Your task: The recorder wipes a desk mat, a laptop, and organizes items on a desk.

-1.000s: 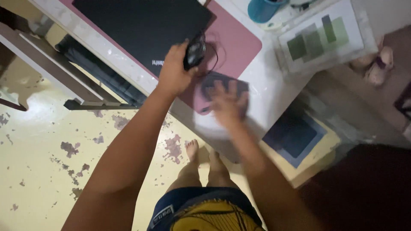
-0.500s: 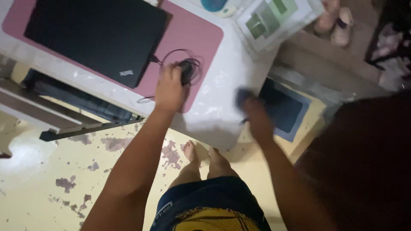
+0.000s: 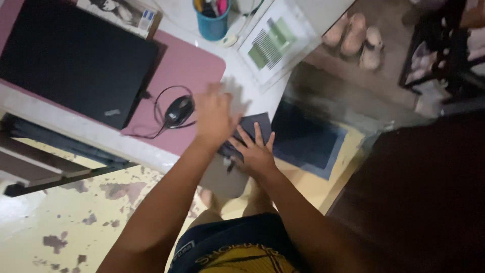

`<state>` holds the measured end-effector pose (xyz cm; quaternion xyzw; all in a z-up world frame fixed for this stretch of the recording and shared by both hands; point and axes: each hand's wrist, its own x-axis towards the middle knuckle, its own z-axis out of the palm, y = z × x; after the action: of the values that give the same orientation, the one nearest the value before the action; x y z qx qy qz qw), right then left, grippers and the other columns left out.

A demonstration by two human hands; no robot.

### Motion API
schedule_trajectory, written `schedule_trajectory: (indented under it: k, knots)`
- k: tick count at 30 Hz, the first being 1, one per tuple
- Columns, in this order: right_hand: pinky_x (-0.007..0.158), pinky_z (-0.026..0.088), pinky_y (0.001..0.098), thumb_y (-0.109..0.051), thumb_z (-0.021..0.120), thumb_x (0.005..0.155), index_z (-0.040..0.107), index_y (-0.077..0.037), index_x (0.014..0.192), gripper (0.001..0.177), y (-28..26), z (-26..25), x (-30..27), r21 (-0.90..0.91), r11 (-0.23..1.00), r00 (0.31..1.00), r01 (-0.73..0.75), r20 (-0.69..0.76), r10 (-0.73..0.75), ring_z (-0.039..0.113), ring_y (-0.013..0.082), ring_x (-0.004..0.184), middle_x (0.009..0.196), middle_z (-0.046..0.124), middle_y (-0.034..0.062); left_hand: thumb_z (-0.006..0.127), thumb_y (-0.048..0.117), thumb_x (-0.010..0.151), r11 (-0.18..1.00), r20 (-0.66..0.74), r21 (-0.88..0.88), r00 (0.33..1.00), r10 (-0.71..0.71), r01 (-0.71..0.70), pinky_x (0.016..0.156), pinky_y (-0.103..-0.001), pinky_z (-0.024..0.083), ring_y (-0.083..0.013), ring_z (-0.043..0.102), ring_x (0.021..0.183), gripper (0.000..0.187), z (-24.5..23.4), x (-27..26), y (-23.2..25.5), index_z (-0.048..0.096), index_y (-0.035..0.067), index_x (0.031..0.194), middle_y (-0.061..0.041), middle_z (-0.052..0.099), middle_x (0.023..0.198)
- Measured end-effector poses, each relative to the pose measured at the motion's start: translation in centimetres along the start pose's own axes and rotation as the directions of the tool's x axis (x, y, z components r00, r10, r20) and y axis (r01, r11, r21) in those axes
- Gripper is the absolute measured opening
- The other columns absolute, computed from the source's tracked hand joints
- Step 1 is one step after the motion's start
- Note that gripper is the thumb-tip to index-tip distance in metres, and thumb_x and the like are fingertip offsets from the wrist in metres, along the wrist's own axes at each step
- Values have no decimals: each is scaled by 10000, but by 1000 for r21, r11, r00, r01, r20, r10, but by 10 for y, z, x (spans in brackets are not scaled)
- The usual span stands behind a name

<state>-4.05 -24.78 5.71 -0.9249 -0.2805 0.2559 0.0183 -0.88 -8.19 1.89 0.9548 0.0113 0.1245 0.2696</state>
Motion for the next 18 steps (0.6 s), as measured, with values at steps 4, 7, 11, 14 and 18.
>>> schedule_trajectory:
  k: [4, 7, 11, 14, 18]
  knots:
    - [1124, 240, 708, -293, 700, 836, 492, -252, 1458, 657, 102, 41, 38, -37, 999, 1000, -14, -15, 14, 137, 436, 1529, 1632, 308, 37, 715, 471, 945, 921, 161, -352, 980, -114, 165, 1187, -580, 425, -450, 462, 1399, 712, 20, 48, 66, 502, 17, 1451, -223, 438, 1558]
    - [1140, 433, 478, -84, 538, 981, 483, -107, 1528, 551, 162, 35, 43, 93, 948, 886, 304, -393, -246, 317, 404, 1533, 1638, 380, 155, 834, 422, 784, 941, -3, -300, 987, -163, 155, 1134, -585, 397, -471, 370, 1397, 987, 39, 84, 110, 352, -41, 1510, -278, 338, 1548]
    - [1070, 466, 421, 52, 525, 824, 615, -104, 1351, 556, 203, -13, 30, 52, 960, 909, 275, -338, -242, 438, 374, 1431, 1519, 505, 144, 864, 420, 752, 890, -3, -180, 904, -427, 419, 1071, -634, 375, -493, 281, 1455, 1122, 52, 131, 140, 187, -4, 1540, -249, 242, 1607]
    - [1056, 471, 473, 8, 542, 918, 621, -96, 1348, 449, 243, -21, 26, 125, 971, 927, 202, -345, -149, 528, 393, 1316, 1460, 562, 178, 835, 349, 794, 844, 12, -220, 866, -500, 490, 1092, -625, 368, -489, 241, 1491, 1087, 57, 143, 139, 154, 9, 1569, -239, 197, 1636]
    - [1003, 492, 486, -113, 576, 973, 626, -106, 1348, 379, 259, -59, 23, 342, 939, 901, 34, -418, 119, 604, 439, 1195, 1296, 637, 232, 688, 47, 835, 882, 44, -146, 893, -447, 449, 1130, -553, 385, -438, 253, 1529, 949, 90, 129, 112, 142, 5, 1609, -219, 210, 1682]
